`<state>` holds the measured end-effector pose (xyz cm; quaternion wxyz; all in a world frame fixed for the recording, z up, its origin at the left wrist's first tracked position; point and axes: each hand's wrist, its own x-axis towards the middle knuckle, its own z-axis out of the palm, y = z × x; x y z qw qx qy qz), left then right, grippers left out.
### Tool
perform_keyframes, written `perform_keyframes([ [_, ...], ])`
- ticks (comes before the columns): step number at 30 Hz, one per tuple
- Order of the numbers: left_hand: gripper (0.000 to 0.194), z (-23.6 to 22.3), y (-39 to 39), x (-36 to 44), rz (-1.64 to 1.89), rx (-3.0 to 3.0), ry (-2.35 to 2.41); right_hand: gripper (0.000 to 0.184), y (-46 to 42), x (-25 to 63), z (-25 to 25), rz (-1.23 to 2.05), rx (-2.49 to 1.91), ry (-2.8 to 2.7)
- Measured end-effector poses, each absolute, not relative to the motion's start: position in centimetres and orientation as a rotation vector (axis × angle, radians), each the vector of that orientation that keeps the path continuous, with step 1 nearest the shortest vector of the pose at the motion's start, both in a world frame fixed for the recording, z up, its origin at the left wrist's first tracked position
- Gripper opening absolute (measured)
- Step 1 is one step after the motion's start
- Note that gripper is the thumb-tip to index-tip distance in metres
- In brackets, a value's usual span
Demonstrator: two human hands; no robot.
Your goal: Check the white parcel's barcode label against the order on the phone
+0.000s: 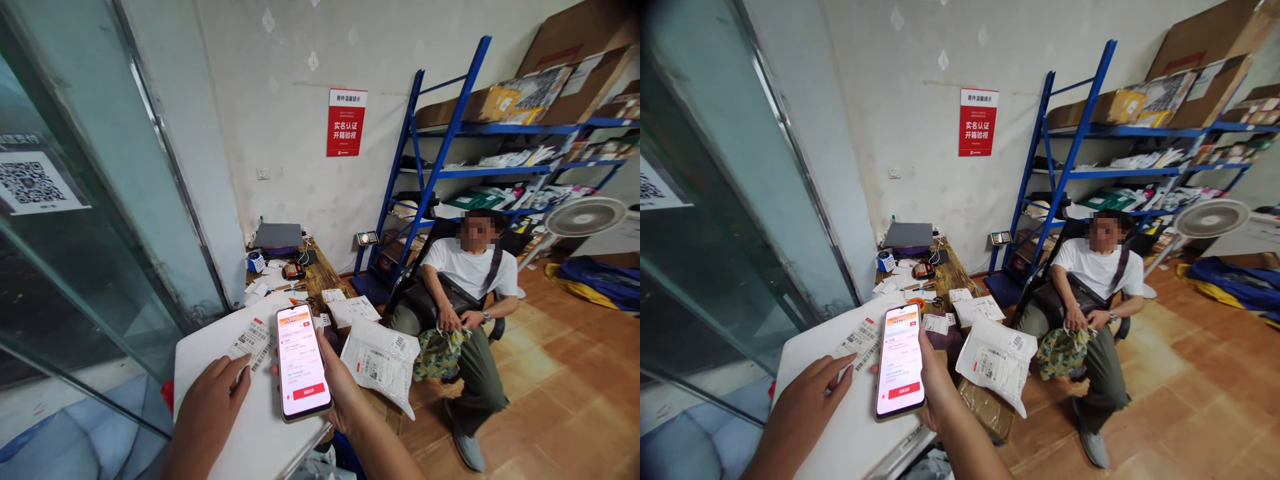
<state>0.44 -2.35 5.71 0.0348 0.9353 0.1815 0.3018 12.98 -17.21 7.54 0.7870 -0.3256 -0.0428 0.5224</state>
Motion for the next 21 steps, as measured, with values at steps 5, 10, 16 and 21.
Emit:
perform_keyframes([
  [5,0.03,5.26,-1.95,0.2,0.802,2.872,0.615,0.054,-17.11,13.17,7.35,1.131,-0.694,-0.069],
  [10,0.031,5.11,-1.7,0.05,0.742,2.881,0.615,0.057,-17.14,13.24,7.69,1.13,-0.702,-0.063],
  [16,0.033,5.74,-2.28,0.37,0.794,2.845,0.634,0.056,-17.21,13.09,7.93,1.141,-0.711,-0.091],
  [21,0.032,5.95,-2.34,0.42,0.83,2.863,0.594,0.057,-17.22,13.23,7.68,1.139,-0.7,-0.109],
])
